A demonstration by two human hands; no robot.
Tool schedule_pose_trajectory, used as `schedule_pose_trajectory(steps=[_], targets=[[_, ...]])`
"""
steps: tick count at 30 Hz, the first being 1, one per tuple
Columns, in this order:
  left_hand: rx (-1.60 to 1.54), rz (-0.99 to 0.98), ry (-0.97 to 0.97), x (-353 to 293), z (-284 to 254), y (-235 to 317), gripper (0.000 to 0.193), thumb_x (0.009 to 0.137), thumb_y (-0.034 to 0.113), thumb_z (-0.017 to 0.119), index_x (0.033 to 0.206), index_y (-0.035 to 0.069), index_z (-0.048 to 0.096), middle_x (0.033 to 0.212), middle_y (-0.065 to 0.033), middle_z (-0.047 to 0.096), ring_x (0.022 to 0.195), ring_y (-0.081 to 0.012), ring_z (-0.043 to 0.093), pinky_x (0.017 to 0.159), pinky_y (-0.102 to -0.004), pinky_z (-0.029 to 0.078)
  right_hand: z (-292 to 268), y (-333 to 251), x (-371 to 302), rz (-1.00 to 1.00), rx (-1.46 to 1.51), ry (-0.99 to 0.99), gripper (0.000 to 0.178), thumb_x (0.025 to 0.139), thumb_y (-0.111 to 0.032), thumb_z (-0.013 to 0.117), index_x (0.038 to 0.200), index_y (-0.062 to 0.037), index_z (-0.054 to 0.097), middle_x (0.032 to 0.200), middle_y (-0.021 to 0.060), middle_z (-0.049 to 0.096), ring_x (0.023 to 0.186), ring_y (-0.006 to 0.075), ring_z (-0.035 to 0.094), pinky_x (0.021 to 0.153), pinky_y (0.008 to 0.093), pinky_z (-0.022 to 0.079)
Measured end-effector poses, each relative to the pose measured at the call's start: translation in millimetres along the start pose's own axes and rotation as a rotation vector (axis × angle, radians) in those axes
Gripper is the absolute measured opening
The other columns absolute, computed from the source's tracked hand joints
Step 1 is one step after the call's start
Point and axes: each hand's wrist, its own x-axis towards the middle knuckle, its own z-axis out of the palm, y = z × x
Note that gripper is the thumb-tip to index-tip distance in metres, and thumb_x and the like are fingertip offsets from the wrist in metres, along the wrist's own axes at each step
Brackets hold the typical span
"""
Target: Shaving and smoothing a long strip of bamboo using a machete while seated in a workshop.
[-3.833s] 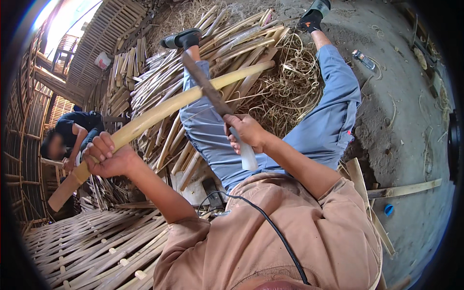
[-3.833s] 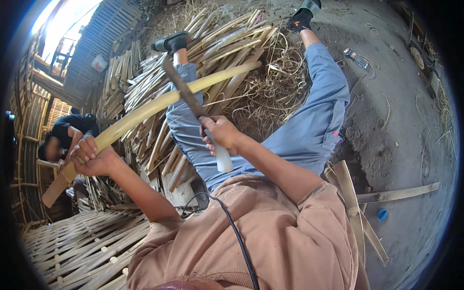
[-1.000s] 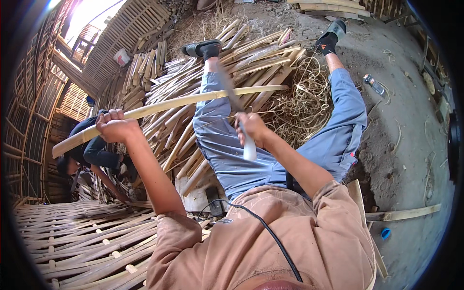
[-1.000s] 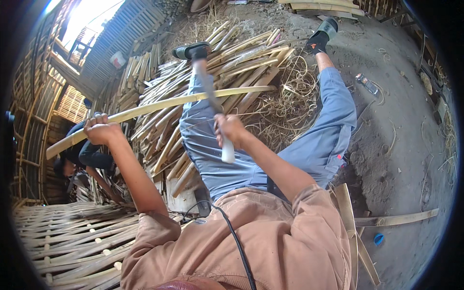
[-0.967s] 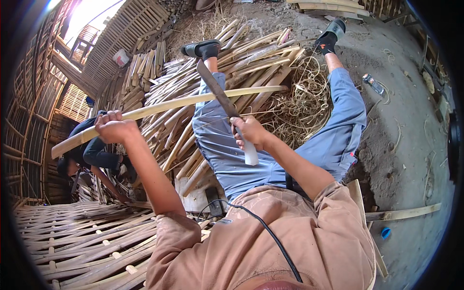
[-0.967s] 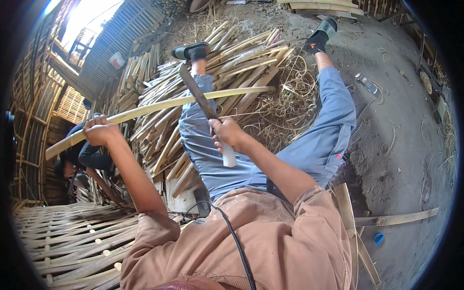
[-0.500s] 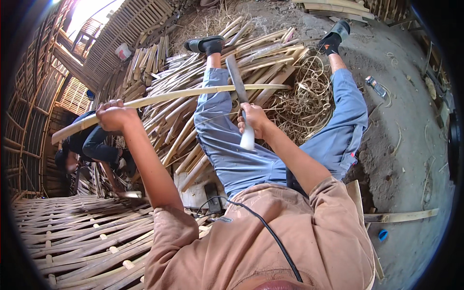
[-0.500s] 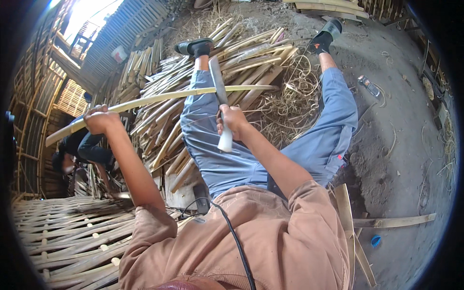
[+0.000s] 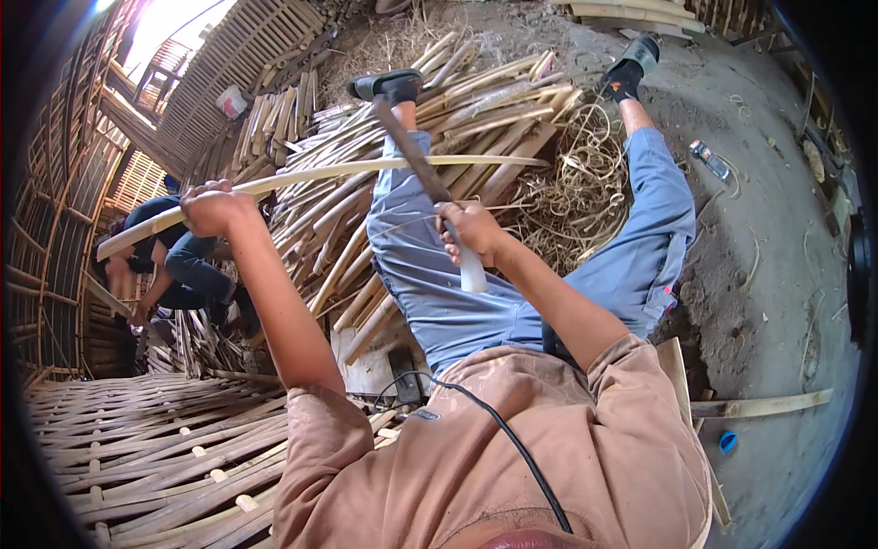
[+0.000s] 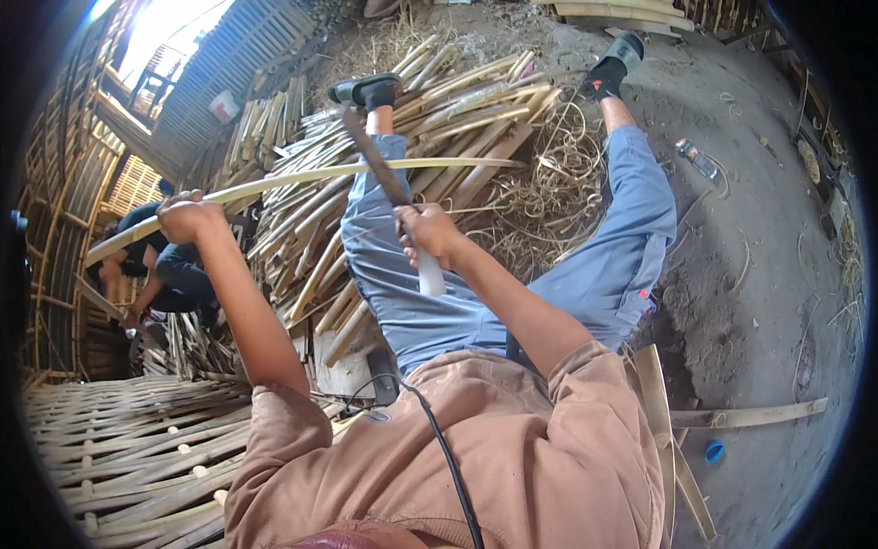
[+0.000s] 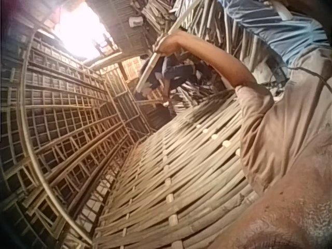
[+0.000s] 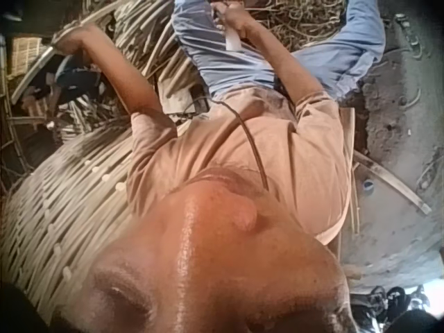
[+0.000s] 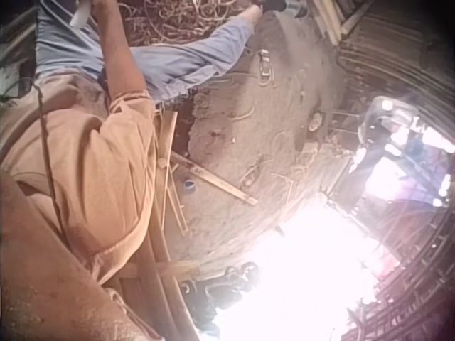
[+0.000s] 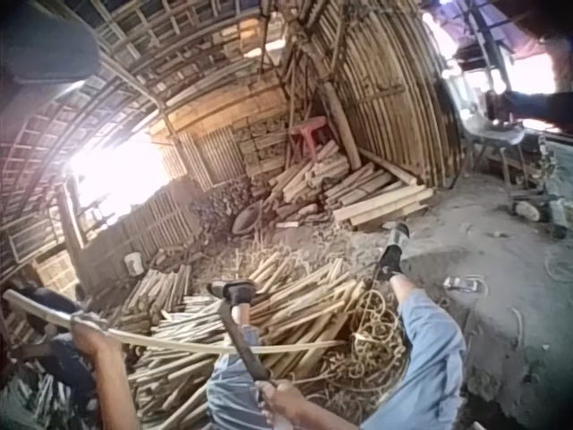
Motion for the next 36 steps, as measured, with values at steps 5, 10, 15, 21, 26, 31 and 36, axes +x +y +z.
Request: schedule_pose_trajectory(steps=[5,10,15,21,26,31,36], targets=[[-0.037,-0.031,0.003,11,-7,-6,0.016,0.086,0.013,0.044,0.071,0.009,0.040,0.053,-0.0023,0.039,0.043,-0.0148,0.038,0.043,-0.0313,0.031,17,14,0,0.009,0.058,0.053,0.032,0.098,-0.030,0.052,0.081,-0.0028,0.053,0.061,0.0067,0.051,0.042,0.0175,0.053,0.038,0.0344,0.049],[0.004,-0.047,-0.004,8,-1,-8,0.016,0.086,0.014,0.044,0.071,0.009,0.043,0.054,-0.0035,0.043,0.043,-0.0169,0.042,0.044,-0.0323,0.034,-1,9,3,0.011,0.061,0.096,0.030,0.097,-0.030,0.053,0.083,-0.0041,0.051,0.061,0.0056,0.049,0.043,0.0175,0.050,0.040,0.0350,0.048],[-0.028,-0.025,0.087,34,-4,-6,0.022,0.085,0.014,0.050,0.066,0.018,0.039,0.061,0.0001,0.045,0.050,-0.0181,0.047,0.049,-0.0360,0.039,50,6,-18,-0.027,-0.043,-0.068,0.028,0.095,-0.029,0.055,0.082,-0.0043,0.054,0.063,0.0053,0.051,0.045,0.0163,0.050,0.040,0.0346,0.048],[-0.072,-0.140,-0.003,5,23,-27,0.023,0.085,0.015,0.046,0.092,0.002,0.063,0.085,-0.0102,0.065,0.068,-0.0228,0.055,0.069,-0.0370,0.046,-8,2,25,0.004,0.339,0.148,0.033,0.098,-0.031,0.052,0.080,-0.0043,0.054,0.063,0.0049,0.050,0.043,0.0142,0.049,0.039,0.0328,0.047],[-0.131,-0.102,0.091,56,12,-34,0.009,0.086,0.014,0.044,0.081,0.007,0.048,0.071,-0.0049,0.051,0.064,-0.0217,0.052,0.065,-0.0394,0.044,22,-15,-28,0.041,-0.005,-0.135,0.035,0.098,-0.034,0.054,0.078,-0.0053,0.054,0.059,0.0015,0.047,0.042,0.0136,0.047,0.040,0.0293,0.043],[-0.256,-0.204,-0.496,26,9,-9,0.012,0.086,0.014,0.050,0.079,0.013,0.040,0.062,0.0036,0.029,0.051,-0.0142,0.029,0.054,-0.0316,0.031,-32,-5,-51,-0.206,-0.157,0.174,0.033,0.096,-0.035,0.060,0.084,-0.0051,0.055,0.058,0.0001,0.047,0.042,0.0111,0.047,0.039,0.0283,0.040],[-0.361,-0.307,-0.505,2,39,-2,0.012,0.088,0.013,0.054,0.077,0.011,0.048,0.065,0.0028,0.037,0.059,-0.0136,0.040,0.059,-0.0302,0.036,-130,60,-44,-0.177,-0.095,0.521,0.027,0.094,-0.032,0.064,0.089,-0.0078,0.053,0.057,-0.0003,0.047,0.041,0.0120,0.047,0.039,0.0305,0.042]])
